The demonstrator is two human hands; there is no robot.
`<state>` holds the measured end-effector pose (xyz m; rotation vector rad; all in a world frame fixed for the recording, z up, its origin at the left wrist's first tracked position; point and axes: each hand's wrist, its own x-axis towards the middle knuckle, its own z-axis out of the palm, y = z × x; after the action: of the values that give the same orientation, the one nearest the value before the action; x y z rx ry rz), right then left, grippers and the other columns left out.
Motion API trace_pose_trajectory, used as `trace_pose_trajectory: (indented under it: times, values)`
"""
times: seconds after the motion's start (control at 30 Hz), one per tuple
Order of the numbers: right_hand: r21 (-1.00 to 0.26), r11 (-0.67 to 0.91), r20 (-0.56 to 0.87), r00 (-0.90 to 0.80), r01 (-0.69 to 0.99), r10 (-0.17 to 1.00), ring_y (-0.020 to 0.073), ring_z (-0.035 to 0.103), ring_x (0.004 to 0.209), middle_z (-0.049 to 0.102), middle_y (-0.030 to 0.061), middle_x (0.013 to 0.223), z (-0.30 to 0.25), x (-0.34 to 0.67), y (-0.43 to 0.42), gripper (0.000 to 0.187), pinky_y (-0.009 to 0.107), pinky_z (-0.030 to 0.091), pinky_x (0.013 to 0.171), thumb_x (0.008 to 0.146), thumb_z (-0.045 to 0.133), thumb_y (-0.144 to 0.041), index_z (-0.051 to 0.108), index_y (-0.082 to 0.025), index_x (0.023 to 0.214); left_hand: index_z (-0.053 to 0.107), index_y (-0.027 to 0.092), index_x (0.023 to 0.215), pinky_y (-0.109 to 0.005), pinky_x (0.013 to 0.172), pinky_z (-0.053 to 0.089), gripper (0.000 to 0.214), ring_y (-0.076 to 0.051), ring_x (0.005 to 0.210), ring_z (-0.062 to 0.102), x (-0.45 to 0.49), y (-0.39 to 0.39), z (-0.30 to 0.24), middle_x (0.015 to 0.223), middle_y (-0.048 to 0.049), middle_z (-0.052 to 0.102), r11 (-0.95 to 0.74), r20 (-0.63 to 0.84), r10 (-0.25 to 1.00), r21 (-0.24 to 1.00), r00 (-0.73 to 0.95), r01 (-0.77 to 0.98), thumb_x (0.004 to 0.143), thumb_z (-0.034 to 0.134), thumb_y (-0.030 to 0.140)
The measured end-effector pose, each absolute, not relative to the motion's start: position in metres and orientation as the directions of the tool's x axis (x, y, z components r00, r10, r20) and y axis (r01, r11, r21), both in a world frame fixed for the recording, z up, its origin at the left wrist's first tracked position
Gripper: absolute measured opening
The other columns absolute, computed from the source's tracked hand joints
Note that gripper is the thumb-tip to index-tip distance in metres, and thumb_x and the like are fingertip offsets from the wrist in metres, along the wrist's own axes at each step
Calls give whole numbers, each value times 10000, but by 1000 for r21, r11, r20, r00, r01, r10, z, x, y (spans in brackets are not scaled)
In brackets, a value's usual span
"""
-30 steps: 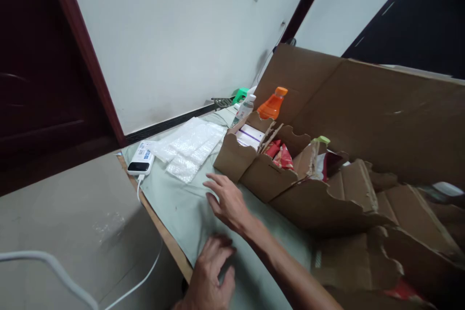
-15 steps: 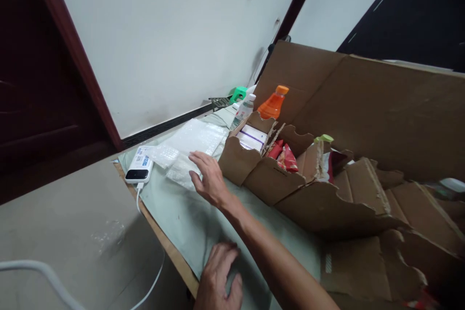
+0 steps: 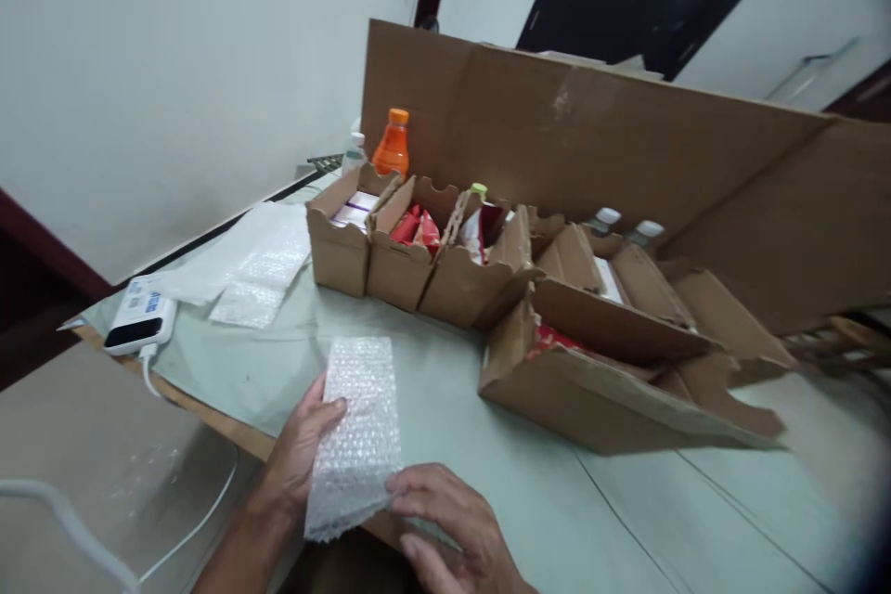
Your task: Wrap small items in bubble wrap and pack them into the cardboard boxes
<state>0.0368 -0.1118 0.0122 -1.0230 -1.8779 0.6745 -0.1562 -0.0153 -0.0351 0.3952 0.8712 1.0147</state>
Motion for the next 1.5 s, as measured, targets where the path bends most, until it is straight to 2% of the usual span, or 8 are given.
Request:
trace_pose_trajectory:
  times: [0.2, 0.4, 0.6, 0.9, 1.03, 1.13, 1.33, 1.5]
  values:
    - [-804, 401, 404, -92, 439, 910, 204, 717, 994, 740, 67, 1166, 2, 81, -151, 378, 319, 605, 831, 853, 605, -113, 665, -274, 1190, 403, 160, 1477, -378, 867, 544, 878, -277, 1001, 722, -93, -9, -19, 1136, -132, 731, 439, -297, 877, 816, 379, -376, 692, 768, 309]
    - [-953, 37, 90, 161, 301, 983, 183, 678, 801, 736, 68, 958, -29, 100, -140, 236, 290, 569, 727, 903, 604, -306, 713, -195, 1080, 383, 181, 1484, -475, 1117, 383, 743, -304, 1362, 497, -98, -34, -43, 1499, -192, 493, 60, -69, 989, 996, 130, 70, 842, 661, 430]
    - [-978, -86, -54, 163, 193, 985, 164, 630, 697, 686, 23, 783, -36, 98, -131, 261, 267, 523, 641, 904, 594, -349, 698, -176, 1070, 434, 178, 1475, -437, 964, 481, 696, -265, 1107, 610, -103, -60, -50, 1232, -130, 650, -108, 0, 965, 912, 262, 396, 843, 637, 385]
    - [-728, 67, 219, 139, 682, 966, 192, 670, 816, 703, 89, 1071, -39, 93, -129, 212, 339, 560, 774, 918, 540, -228, 700, -201, 1056, 504, 142, 1423, -362, 763, 502, 604, -206, 724, 593, -90, -47, -60, 748, 5, 618, -292, 102, 940, 735, 326, 612, 840, 556, 289]
    - [-490, 144, 369, 56, 860, 928, 262, 653, 1002, 637, 137, 1266, -32, 92, -144, 279, 430, 546, 851, 902, 579, -202, 669, -225, 1165, 498, 190, 1432, -380, 803, 505, 600, -224, 765, 611, -89, -48, -63, 774, -8, 647, -358, 155, 927, 639, 342, 681, 837, 560, 240]
    - [-399, 259, 296, -144, 879, 944, 313, 624, 1103, 669, 132, 1255, -30, 90, -141, 323, 476, 522, 866, 873, 621, -161, 652, -218, 1190, 510, 181, 1420, -407, 812, 516, 566, -249, 801, 628, -91, -49, -61, 819, -37, 669, -382, 150, 918, 585, 367, 716, 859, 558, 235]
    - [-461, 268, 250, -166, 846, 954, 250, 678, 972, 762, 86, 1056, -32, 93, -127, 226, 425, 496, 852, 949, 528, -93, 696, -210, 1046, 616, 221, 1306, -469, 1022, 469, 414, -304, 1227, 555, -114, -63, -47, 1313, -130, 627, -622, 347, 771, 591, 534, 514, 895, 612, 278]
    - [-570, 158, 128, -103, 807, 986, 223, 700, 960, 775, 48, 1069, -33, 94, -126, 231, 425, 487, 919, 995, 501, -174, 683, -216, 1129, 696, 224, 1155, -392, 841, 532, 270, -232, 911, 651, -118, -68, -47, 955, -65, 733, -551, 256, 795, 685, 551, 477, 937, 538, 228]
